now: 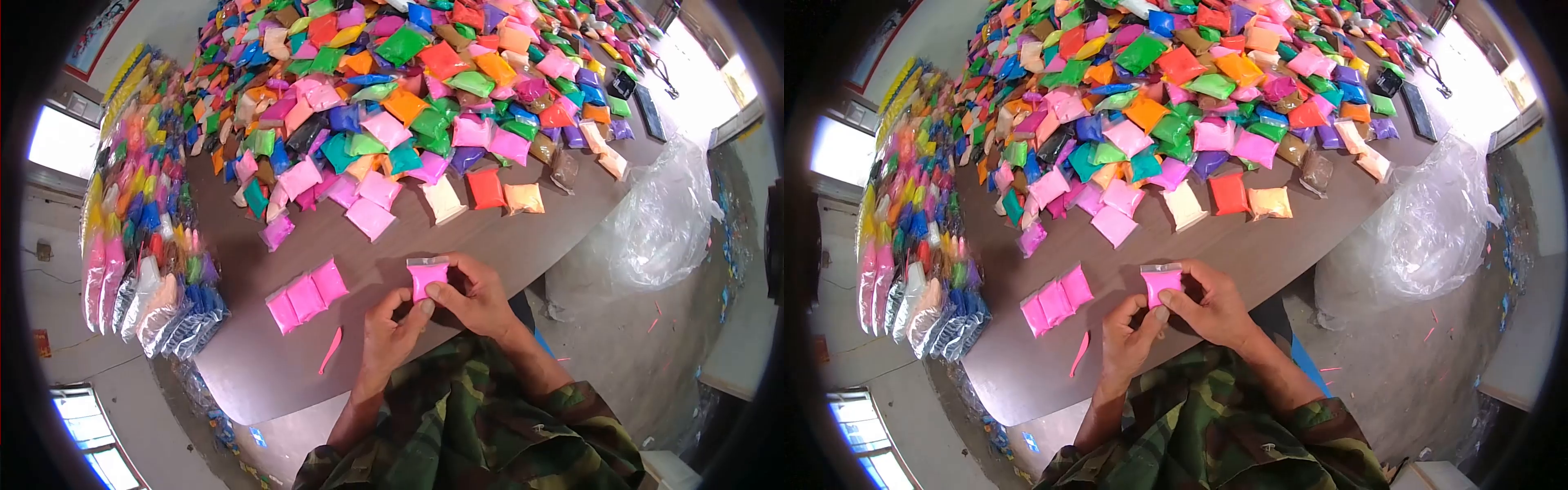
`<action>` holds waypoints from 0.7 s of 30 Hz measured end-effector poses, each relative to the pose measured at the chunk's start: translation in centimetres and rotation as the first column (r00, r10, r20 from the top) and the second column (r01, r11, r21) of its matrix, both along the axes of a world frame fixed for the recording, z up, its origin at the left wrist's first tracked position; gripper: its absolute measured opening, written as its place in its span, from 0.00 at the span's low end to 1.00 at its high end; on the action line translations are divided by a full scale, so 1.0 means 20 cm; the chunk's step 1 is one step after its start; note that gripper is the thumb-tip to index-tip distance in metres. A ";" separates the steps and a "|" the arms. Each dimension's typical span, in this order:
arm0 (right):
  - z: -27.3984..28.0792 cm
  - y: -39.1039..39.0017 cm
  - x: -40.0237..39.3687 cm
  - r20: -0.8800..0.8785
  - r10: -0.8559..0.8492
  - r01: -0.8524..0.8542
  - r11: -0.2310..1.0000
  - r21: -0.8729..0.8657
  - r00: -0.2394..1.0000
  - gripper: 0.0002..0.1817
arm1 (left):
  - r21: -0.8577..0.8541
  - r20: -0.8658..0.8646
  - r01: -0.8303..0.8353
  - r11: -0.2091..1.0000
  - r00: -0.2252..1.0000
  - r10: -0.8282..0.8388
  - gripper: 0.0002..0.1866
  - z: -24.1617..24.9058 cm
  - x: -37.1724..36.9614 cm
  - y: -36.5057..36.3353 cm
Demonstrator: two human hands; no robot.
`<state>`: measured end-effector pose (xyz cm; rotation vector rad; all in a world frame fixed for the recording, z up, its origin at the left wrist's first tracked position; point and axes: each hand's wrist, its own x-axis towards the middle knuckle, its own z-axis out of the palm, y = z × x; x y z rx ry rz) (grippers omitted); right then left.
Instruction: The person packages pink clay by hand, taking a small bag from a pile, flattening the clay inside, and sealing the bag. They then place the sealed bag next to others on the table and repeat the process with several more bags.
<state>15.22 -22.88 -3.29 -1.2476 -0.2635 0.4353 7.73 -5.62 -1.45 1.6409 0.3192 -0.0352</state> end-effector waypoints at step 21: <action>-0.02 0.03 0.00 0.208 -0.049 0.069 0.994 -0.090 0.977 0.10 | -0.047 0.105 -0.122 0.991 0.986 0.126 0.10 0.04 0.06 -0.02</action>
